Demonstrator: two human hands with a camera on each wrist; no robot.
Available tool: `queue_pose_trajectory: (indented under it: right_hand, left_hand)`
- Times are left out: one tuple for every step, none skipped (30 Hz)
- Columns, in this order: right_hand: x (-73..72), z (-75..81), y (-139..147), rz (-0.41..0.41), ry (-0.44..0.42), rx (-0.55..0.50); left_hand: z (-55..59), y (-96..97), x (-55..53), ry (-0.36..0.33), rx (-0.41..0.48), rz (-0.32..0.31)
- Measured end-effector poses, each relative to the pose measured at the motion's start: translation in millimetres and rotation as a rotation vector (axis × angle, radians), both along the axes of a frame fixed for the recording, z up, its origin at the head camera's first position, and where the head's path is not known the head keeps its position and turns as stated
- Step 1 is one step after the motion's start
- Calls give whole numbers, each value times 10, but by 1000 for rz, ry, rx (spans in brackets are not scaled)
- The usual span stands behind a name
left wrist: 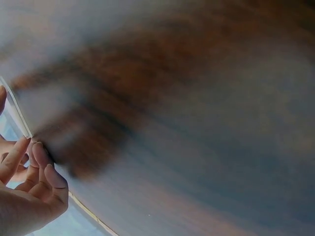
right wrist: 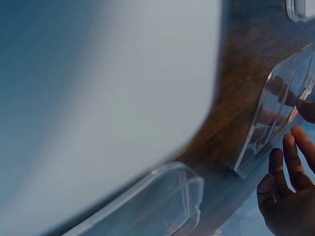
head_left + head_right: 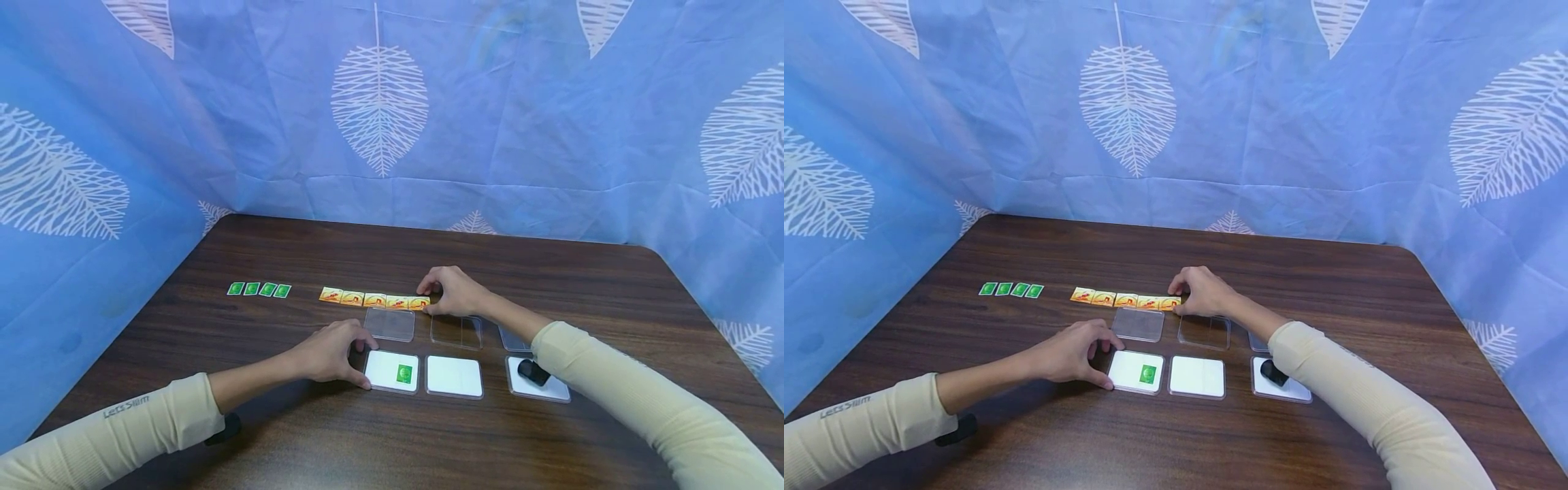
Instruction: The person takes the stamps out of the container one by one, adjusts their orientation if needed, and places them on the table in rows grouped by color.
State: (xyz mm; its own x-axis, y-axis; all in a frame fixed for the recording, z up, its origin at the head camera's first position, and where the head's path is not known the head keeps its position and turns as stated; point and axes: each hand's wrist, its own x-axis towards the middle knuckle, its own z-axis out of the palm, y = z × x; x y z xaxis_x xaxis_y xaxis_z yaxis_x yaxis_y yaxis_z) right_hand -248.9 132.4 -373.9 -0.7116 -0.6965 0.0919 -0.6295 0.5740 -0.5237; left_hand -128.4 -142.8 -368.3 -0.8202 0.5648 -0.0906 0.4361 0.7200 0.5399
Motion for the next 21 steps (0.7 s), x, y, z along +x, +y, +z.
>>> queue_pose_trajectory:
  right_hand:
    - [2,0,-1,-1,-1,1]
    - [4,0,-2,-2,-1,2]
    - [8,3,-3,-2,-2,0]
    - [14,8,-4,-3,-1,-3]
    - [19,15,-4,-5,-4,-7]
    - [28,27,-4,-5,-2,-13]
    - [37,41,-3,-8,-3,-19]
    - [47,56,0,-11,0,-24]
    - [57,71,5,-14,3,-29]
    - [67,86,11,-15,7,-32]
    - [79,101,16,-17,11,-36]
    - [91,115,23,-16,19,-38]
    - [103,128,29,-17,23,-41]
    - [115,135,33,-15,32,-43]
    - [130,144,38,-13,37,-47]
    - [148,153,41,-13,42,-49]
    - [169,161,44,-14,46,-51]
    - [193,169,48,-13,48,-56]
    - [220,178,49,-13,48,-61]
    - [250,185,50,-10,47,-67]
    - [285,197,51,-6,45,-73]
  left_hand:
    - [0,-2,-1,0,1,-3]
    - [-1,-4,-2,1,4,-6]
    - [-1,-6,-4,1,8,-10]
    - [-1,-9,-6,0,11,-13]
    - [0,-11,-8,0,15,-17]
    - [0,-15,-10,-1,17,-20]
    - [1,-16,-12,-1,21,-24]
    - [1,-17,-13,-1,24,-26]
    - [1,-18,-13,-2,24,-26]
    - [1,-18,-12,-2,24,-26]
    - [3,-16,-12,-2,24,-27]
    - [3,-15,-11,-2,23,-26]
    - [4,-12,-9,-3,22,-25]
    - [4,-10,-7,-5,20,-22]
    - [4,-8,-5,-5,17,-19]
    - [4,-4,-5,-4,14,-17]
    - [4,-1,-4,-4,11,-14]
    - [4,1,-3,-4,7,-10]
    - [3,2,-3,-3,4,-8]
    - [2,4,-5,-2,1,-6]
    - [2,5,-6,-2,0,-5]
